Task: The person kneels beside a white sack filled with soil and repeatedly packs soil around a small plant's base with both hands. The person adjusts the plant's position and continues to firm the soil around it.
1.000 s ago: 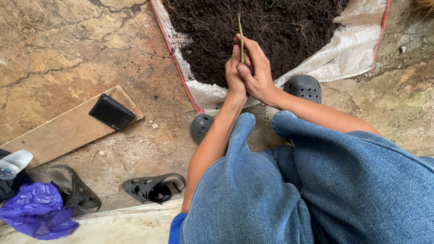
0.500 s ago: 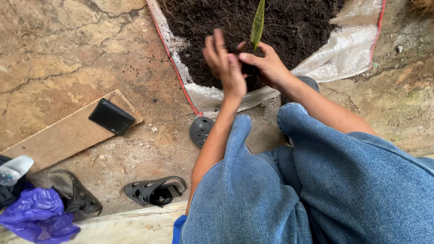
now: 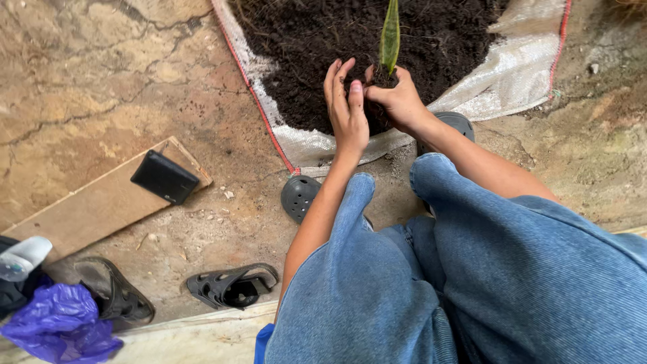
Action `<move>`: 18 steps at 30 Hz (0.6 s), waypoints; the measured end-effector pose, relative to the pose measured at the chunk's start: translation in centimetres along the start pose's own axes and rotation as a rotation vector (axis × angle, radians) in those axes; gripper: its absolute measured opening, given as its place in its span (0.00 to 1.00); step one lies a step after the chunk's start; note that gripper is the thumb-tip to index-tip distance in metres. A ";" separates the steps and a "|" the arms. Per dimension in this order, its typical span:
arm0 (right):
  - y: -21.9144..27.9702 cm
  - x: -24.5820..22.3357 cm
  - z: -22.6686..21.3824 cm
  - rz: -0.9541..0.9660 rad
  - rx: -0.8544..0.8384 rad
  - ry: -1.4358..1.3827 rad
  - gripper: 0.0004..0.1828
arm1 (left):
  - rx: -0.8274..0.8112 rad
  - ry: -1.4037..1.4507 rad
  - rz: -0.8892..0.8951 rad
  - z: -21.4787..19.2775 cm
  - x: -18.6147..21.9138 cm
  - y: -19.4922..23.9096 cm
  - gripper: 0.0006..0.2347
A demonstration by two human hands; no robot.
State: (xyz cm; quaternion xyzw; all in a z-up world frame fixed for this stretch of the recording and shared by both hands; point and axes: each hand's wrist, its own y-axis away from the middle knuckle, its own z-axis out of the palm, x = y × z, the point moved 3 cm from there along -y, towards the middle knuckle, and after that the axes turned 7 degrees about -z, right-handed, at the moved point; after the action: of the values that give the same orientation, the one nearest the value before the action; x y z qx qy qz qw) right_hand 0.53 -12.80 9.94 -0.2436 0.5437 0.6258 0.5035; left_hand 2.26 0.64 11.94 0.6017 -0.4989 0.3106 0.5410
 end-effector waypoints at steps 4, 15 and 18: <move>0.3 1.9 -1.9 0.030 0.045 0.014 0.07 | -0.050 -0.009 0.030 -0.7 0.5 0.7 0.20; -1.5 -0.7 -1.4 0.301 -0.201 -0.483 0.31 | 0.087 -0.302 -0.033 -16.1 6.0 3.6 0.24; -1.9 -1.9 -1.1 0.247 -0.272 -0.443 0.32 | 0.119 -0.282 -0.071 -15.1 6.4 4.4 0.27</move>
State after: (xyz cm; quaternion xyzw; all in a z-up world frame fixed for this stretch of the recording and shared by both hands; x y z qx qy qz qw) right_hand 2.64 -14.69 10.42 -0.0980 0.3569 0.7877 0.4926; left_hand 2.67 13.82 22.62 0.6876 -0.5289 0.2327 0.4397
